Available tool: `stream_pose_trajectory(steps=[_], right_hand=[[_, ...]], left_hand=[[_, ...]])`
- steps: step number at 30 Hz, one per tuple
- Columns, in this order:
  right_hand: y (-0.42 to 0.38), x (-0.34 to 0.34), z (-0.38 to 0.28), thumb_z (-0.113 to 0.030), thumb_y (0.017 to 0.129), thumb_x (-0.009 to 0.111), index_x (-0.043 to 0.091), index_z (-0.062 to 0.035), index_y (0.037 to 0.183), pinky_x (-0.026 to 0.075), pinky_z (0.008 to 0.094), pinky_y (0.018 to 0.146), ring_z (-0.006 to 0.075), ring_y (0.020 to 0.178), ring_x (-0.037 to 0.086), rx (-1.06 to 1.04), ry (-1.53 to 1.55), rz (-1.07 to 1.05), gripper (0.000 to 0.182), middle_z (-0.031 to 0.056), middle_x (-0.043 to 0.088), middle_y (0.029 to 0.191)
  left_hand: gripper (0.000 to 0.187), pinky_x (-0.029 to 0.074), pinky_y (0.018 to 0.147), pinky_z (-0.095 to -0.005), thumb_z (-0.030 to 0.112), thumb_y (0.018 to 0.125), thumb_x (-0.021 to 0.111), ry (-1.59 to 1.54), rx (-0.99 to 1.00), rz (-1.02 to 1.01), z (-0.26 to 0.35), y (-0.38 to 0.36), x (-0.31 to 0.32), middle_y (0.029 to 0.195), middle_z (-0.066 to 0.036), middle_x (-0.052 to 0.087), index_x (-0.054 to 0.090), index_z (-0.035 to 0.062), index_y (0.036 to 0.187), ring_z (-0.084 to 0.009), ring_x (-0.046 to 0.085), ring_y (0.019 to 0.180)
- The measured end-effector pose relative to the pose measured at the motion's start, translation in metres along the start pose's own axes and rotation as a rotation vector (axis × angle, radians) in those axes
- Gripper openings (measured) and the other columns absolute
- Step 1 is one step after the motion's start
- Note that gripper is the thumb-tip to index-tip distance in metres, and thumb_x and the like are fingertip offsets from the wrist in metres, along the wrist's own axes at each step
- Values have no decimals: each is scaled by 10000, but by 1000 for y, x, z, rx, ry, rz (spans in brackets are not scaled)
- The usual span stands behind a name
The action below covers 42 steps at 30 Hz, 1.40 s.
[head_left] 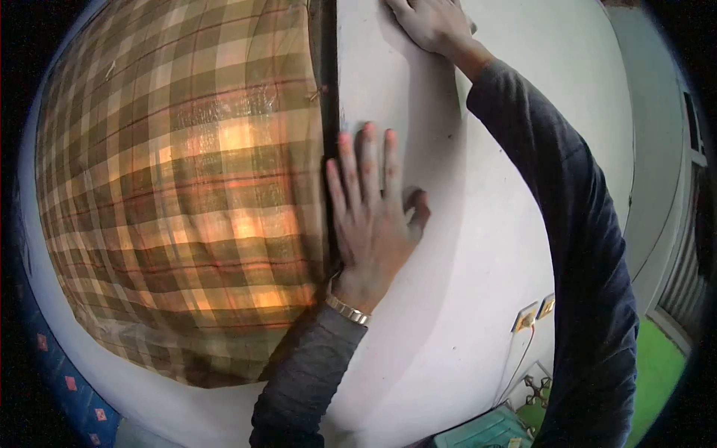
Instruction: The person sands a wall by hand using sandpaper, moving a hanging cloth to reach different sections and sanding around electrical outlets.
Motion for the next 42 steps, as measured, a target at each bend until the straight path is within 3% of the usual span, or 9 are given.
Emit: stream_pose_trajectory(steps=[4,10,15,18,20,23,27,34,42], right_hand=[[-52,-4,-60,-532,1036,152,208,-177,1588,62,544,1234,355,1524,109,-816,8,-179,659,102,187,1651],[-25,2,-17,-557,1033,176,225,-162,1583,16,568,1225,334,1531,85,-148,105,39,679,98,167,1657],[-104,3,-63,-503,1032,239,221,-175,1586,45,560,1223,338,1536,51,-953,-205,49,645,99,132,1667],[-76,1,-37,-575,1017,259,158,-218,1599,2,599,1209,328,1539,-3,-359,75,-135,690,88,67,1677],[-101,21,-40,-471,1048,277,435,-220,1503,316,472,1155,323,1364,461,-215,78,-106,544,123,511,1472],[-164,-3,-80,-468,1010,376,454,-332,1475,192,499,1221,238,1483,288,-911,176,-113,491,45,393,1571],[-126,2,-43,-434,980,466,388,-324,1527,133,573,1212,301,1503,243,-437,230,61,563,68,340,1602],[-219,15,-75,-363,873,568,428,-325,1498,173,616,1176,337,1449,324,-1050,420,-200,642,86,464,1512],[-261,22,-69,-285,902,535,423,-344,1493,182,600,1193,351,1468,294,-845,589,-388,604,26,412,1555]], left_hand=[[909,159,1206,-557,453,862,605,-85,26,-27,-13,-8,5,1628,-198,192,225,9,1559,-388,108,1523],[879,166,1204,-557,464,893,572,-11,35,-23,-14,-1,-1,1628,-195,200,225,11,1561,-384,124,1521],[817,180,1199,-551,448,921,535,-45,19,34,-22,-17,-1,1606,-204,254,256,15,1555,-396,183,1505],[835,177,1201,-547,445,917,537,10,35,-17,-14,-27,0,1603,-217,249,242,-13,1549,-399,181,1504],[845,174,1203,-539,447,920,532,-13,-1,3,-15,-35,0,1602,-226,243,231,-38,1542,-399,184,1503],[827,184,1195,-558,438,920,537,-23,17,42,-16,-56,0,1588,-229,262,248,-41,1530,-402,203,1496],[789,204,1177,-592,411,910,567,-47,87,10,0,-75,0,1570,-226,291,287,1,1524,-420,222,1485],[627,222,1172,-589,410,949,530,-101,199,51,20,-134,16,1513,-200,401,409,68,1460,-422,318,1442],[588,227,1170,-590,410,958,529,-104,267,117,25,-150,15,1498,-191,427,405,92,1437,-407,330,1441]])
Point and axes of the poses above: each hand's wrist, its own y-axis towards the middle knuckle, its own x-axis out of the palm, z = x × y, the point moved 5 cm from there along y, towards the middle knuckle
